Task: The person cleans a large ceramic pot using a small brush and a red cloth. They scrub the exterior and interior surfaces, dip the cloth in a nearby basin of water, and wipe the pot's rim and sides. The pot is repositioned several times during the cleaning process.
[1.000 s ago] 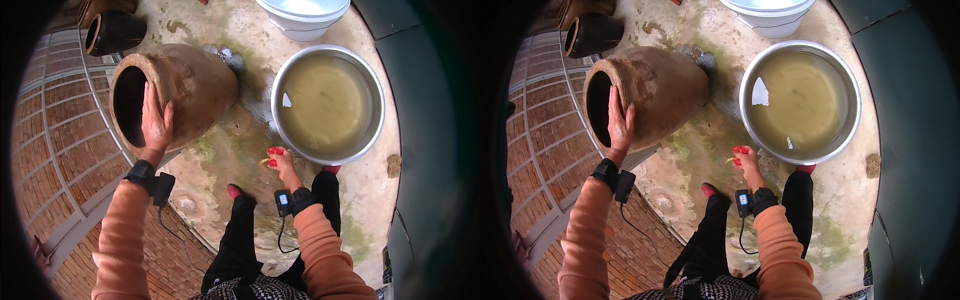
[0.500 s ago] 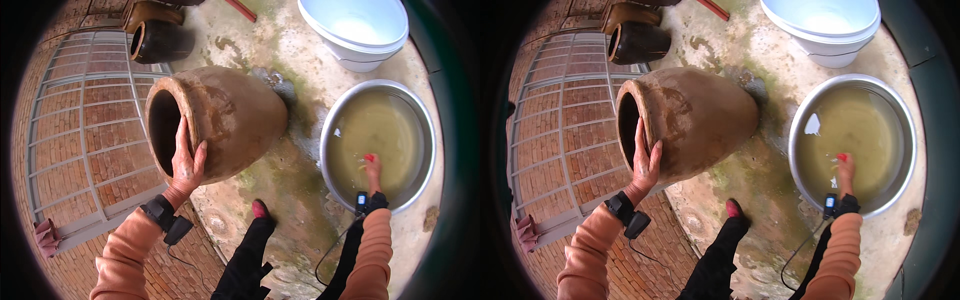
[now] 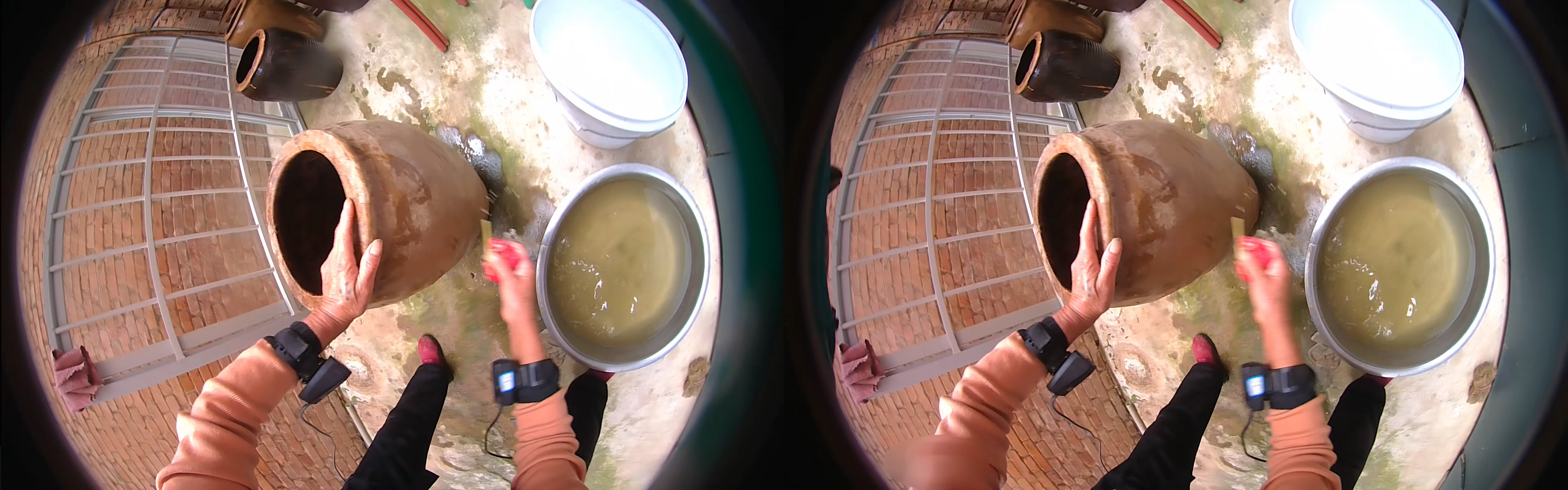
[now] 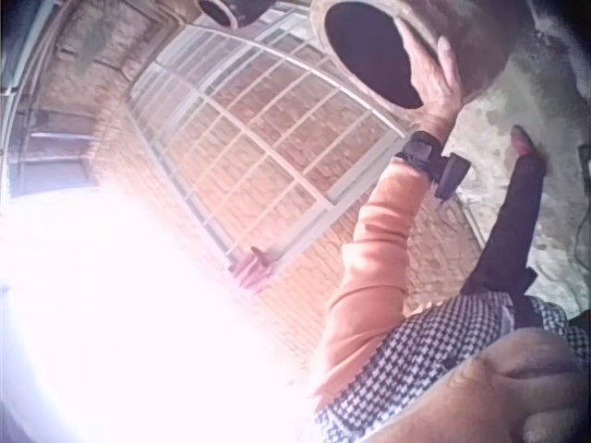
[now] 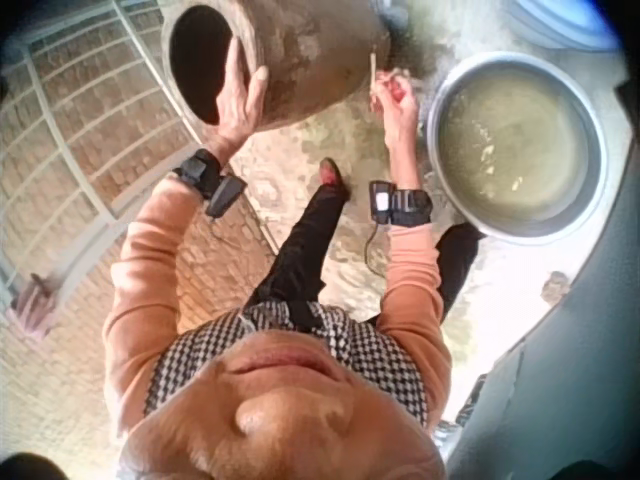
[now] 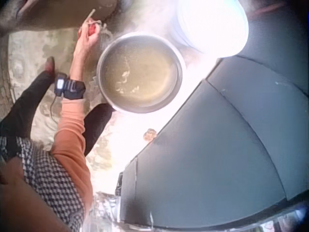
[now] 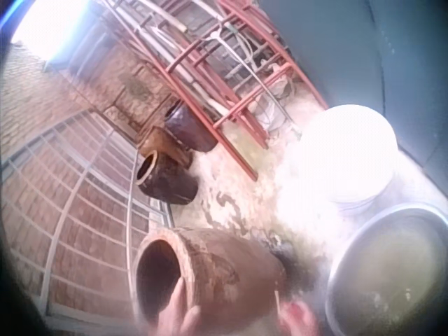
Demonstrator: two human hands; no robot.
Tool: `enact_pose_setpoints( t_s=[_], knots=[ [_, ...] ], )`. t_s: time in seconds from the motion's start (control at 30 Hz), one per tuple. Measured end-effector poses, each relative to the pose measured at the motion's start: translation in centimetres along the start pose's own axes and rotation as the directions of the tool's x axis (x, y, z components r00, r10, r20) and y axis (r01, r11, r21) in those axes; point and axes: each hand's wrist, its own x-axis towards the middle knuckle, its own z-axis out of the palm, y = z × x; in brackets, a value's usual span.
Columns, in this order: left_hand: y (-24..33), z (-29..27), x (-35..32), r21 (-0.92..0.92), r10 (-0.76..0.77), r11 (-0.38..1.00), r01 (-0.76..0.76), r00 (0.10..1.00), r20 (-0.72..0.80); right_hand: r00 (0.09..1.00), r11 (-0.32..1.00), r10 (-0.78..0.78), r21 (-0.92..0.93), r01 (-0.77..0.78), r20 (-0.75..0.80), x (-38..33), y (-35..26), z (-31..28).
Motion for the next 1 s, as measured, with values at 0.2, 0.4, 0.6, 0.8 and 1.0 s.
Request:
enact_pose_setpoints(
  t_s=[0.2,0.4,0.6,0.8,1.0],
  knots=[
    [-0.4,-0.2,-0.1,-0.041,-0.104,0.994,0.106,0.994,0.042,0.736,0.658,-0.567,-0.333,0.675,0.370,-1.7,-4.3,15.1],
    [-0.2,0.1,-0.1,0.022,-0.019,1.000,0.018,1.000,0.020,0.749,0.594,-0.475,-0.460,0.660,0.461,6.7,-8.6,21.2],
    [0.0,-0.3,0.3,0.021,0.022,1.000,-0.022,1.000,0.004,0.622,0.335,-0.407,-0.524,0.783,0.670,0.6,-9.0,18.2],
    [-0.2,-0.1,0.1,0.057,0.014,0.998,-0.015,1.000,0.013,0.639,0.222,-0.341,-0.602,0.767,0.689,2.7,-8.3,19.0],
    [-0.3,-0.2,0.2,-0.029,-0.057,0.998,0.060,0.994,0.099,0.517,-0.149,-0.289,-0.571,0.807,0.806,4.8,-9.7,20.9]
  ],
)
